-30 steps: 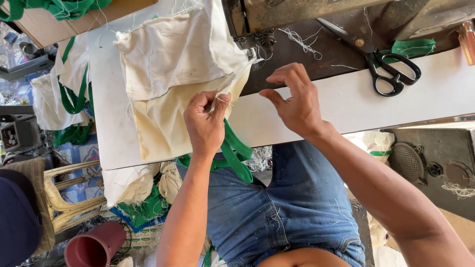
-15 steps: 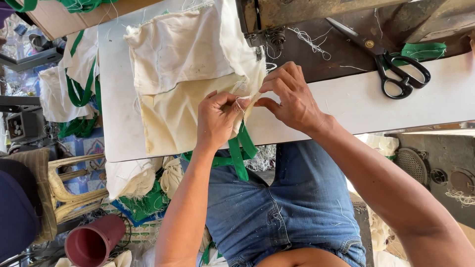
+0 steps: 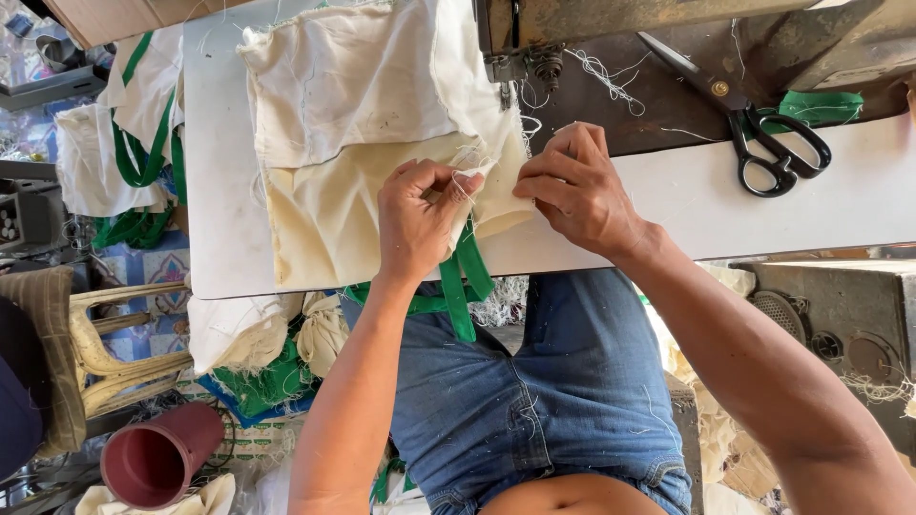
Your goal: The person is sewing a white fabric bag using an industrial sewing machine and then trimming the edges with scissors.
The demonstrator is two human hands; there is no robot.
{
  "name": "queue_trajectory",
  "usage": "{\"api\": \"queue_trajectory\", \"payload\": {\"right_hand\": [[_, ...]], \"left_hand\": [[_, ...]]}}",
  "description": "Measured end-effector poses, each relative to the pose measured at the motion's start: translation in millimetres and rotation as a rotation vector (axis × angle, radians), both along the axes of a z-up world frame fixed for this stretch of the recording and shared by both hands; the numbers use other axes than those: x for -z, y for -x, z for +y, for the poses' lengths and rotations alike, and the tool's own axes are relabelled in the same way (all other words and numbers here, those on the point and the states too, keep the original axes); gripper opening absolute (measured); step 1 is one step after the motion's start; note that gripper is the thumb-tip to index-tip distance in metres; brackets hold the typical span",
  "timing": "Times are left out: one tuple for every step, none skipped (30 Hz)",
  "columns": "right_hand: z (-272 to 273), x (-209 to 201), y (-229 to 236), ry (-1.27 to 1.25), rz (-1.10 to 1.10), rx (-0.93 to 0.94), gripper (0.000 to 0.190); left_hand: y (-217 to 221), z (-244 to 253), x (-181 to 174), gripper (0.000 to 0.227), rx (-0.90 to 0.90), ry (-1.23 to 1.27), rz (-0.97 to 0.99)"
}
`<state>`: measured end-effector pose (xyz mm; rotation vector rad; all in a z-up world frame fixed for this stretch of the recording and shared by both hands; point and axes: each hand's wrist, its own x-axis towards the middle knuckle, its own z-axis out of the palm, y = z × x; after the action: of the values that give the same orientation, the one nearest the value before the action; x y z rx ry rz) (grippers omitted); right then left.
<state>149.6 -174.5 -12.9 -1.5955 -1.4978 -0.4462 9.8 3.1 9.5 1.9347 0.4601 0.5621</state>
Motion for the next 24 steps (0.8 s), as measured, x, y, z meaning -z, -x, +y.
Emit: {"api": "queue_trajectory", "payload": {"right_hand": [[0,-2,1,-0.007,-0.03,0.005,0.014],[0,-5,2,-0.015,-0.061,0.011,0.012],[-1,-4,3,-0.014,-0.062,0.01,0.012],[-2,-3,3,-0.019,-0.075,0.015,0.011],[-2,-3,4,-0.025,-0.09,0.02,0.01],[-3,-3,4,-0.025,-0.093,0.02,0.01],[-4,-2,5,-0.024,-0.096,0.024,0.012],[-6,-1,6,-0.022,-0.1,0.029,0.013],[-6,-2,7,-0.022,-0.099,0.029,0.013],[-7,-3,7,-0.028,-0.12,0.025,0.012],[-8,-4,7,-0.035,-0.14,0.02,0.01],[-9,-1,6,-0.034,-0.14,0.021,0.01],[-11,3,4,-0.035,-0.168,0.009,0.013],[-12,6,3,-0.035,-0.196,-0.002,0.016],[-13,7,2,-0.034,-0.195,-0.003,0.016],[-15,7,1,-0.027,-0.197,-0.022,0.018],[-17,9,1,-0.019,-0.197,-0.041,0.02],[-16,3,3,-0.016,-0.194,-0.042,0.02],[-14,-3,5,-0.006,-0.212,-0.049,0.021],[-13,-9,6,0.005,-0.231,-0.056,0.023],[-14,-12,7,0.006,-0.231,-0.055,0.023],[-16,-16,7,0.022,-0.249,-0.059,0.025],[-16,-19,7,0.038,-0.268,-0.064,0.028],[-16,-16,6,0.038,-0.269,-0.063,0.028]], "left_hand": [[-1,0,8,0.023,0.001,-0.031,-0.037],[-1,0,16,0.021,0.003,-0.062,-0.073],[1,-1,12,0.021,0.002,-0.061,-0.075],[2,-2,8,0.022,0.021,-0.103,-0.085],[3,-3,3,0.023,0.041,-0.146,-0.096],[2,-4,1,0.023,0.041,-0.146,-0.099],[2,-6,-2,0.024,0.057,-0.182,-0.111],[1,-7,-4,0.024,0.073,-0.218,-0.124],[2,-10,-5,0.024,0.074,-0.218,-0.123],[3,-13,-6,0.022,0.088,-0.285,-0.122],[4,-17,-7,0.021,0.101,-0.352,-0.12],[4,-20,-4,0.021,0.101,-0.351,-0.12],[5,-23,-1,0.018,0.131,-0.43,-0.127],[5,-26,2,0.016,0.161,-0.508,-0.135],[6,-27,4,0.016,0.16,-0.507,-0.134],[6,-29,6,0.017,0.17,-0.581,-0.154],[8,-30,8,0.017,0.181,-0.653,-0.172],[8,-32,11,0.017,0.181,-0.65,-0.169],[7,-33,13,0.017,0.182,-0.669,-0.181],[6,-33,15,0.018,0.183,-0.688,-0.193],[7,-35,14,0.018,0.185,-0.688,-0.194],[7,-36,13,0.018,0.212,-0.711,-0.184],[7,-36,12,0.018,0.239,-0.735,-0.174],[6,-34,14,0.018,0.24,-0.735,-0.176]]}}
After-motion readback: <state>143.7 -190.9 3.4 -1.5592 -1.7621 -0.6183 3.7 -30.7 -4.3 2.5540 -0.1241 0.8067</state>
